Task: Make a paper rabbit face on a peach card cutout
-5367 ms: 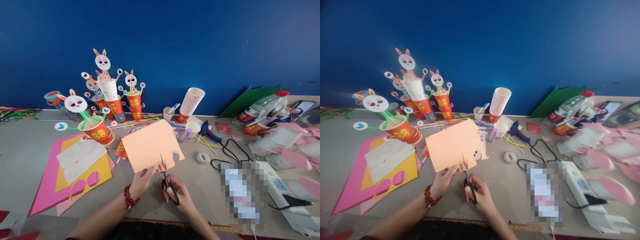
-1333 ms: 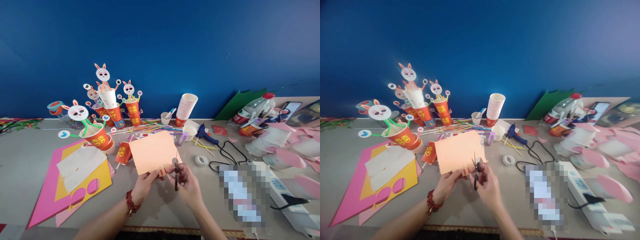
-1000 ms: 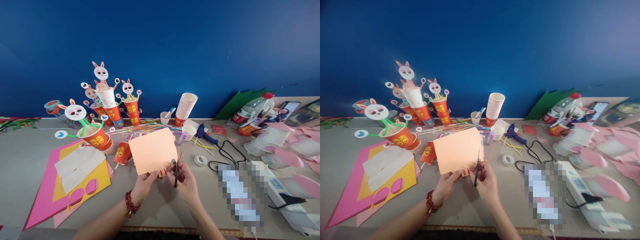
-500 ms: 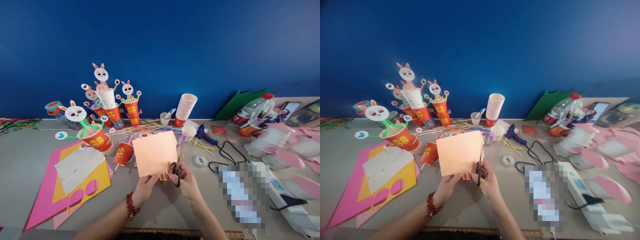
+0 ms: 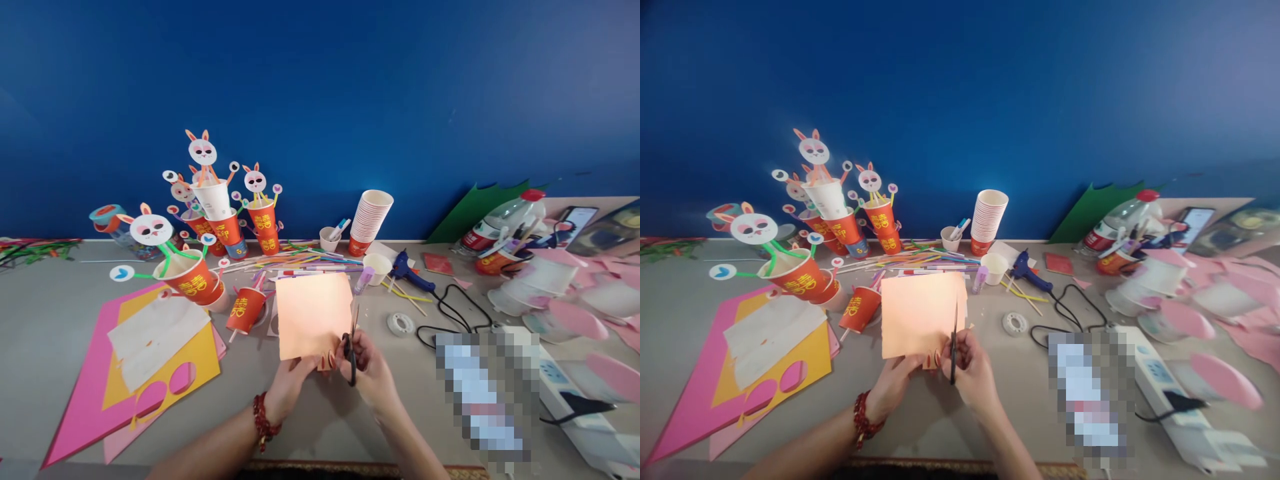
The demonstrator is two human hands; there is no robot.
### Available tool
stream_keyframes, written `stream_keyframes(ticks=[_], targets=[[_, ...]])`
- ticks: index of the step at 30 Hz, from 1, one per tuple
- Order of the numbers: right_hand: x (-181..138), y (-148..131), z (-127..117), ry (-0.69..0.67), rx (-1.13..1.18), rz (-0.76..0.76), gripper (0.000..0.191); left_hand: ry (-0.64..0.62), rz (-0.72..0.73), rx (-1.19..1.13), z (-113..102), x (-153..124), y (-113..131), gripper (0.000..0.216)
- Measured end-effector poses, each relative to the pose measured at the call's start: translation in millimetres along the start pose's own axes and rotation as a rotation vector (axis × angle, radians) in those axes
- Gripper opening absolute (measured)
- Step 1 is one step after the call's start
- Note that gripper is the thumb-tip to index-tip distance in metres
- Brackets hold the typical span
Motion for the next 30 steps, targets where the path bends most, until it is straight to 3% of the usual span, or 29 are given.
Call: stream_keyframes(ticks=[7,10,13,17,19,21,23,27,30], targets=[[-1,8,9,-0.041,-0.019,0.02,0.027,0.224,-0.024,0.022,-13,6,-10,0.037],[-3,13,6,-0.057,0.011,0.049,0.03,0.232,-0.021,0.016,-14,8,-7,0.037],[-5,14,0,-0.028,0.086,0.057,0.033,0.125,-0.108,0.008,-8,8,-1,0.042],[-8,8,-6,0.031,0.099,0.02,0.033,-0.178,-0.248,0.218,-2,5,12,0.051],[-9,4,-6,0.042,0.095,-0.001,0.031,-0.264,-0.162,0.519,-5,3,26,0.048],[-10,1,-4,0.058,0.121,-0.01,0.029,-0.23,0.069,0.811,-10,0,46,0.046],[-11,-1,0,0.072,0.161,-0.008,0.029,-0.214,0.168,0.921,-10,-6,62,0.044],[-13,-2,13,0.055,0.187,-0.018,0.027,-0.241,0.19,0.723,2,-15,76,0.02],[-16,-2,21,0.047,0.197,-0.041,0.025,-0.26,0.203,0.48,11,-15,72,0.016]])
Point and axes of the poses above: each hand's wrist, its own x-axis towards the middle knuckle, its own z-axis out of the palm, y = z × x, the point moved 4 cm from there along x, towards the middle knuckle, and after that the axes turned 1 degree about -x, right-handed, at the moved point
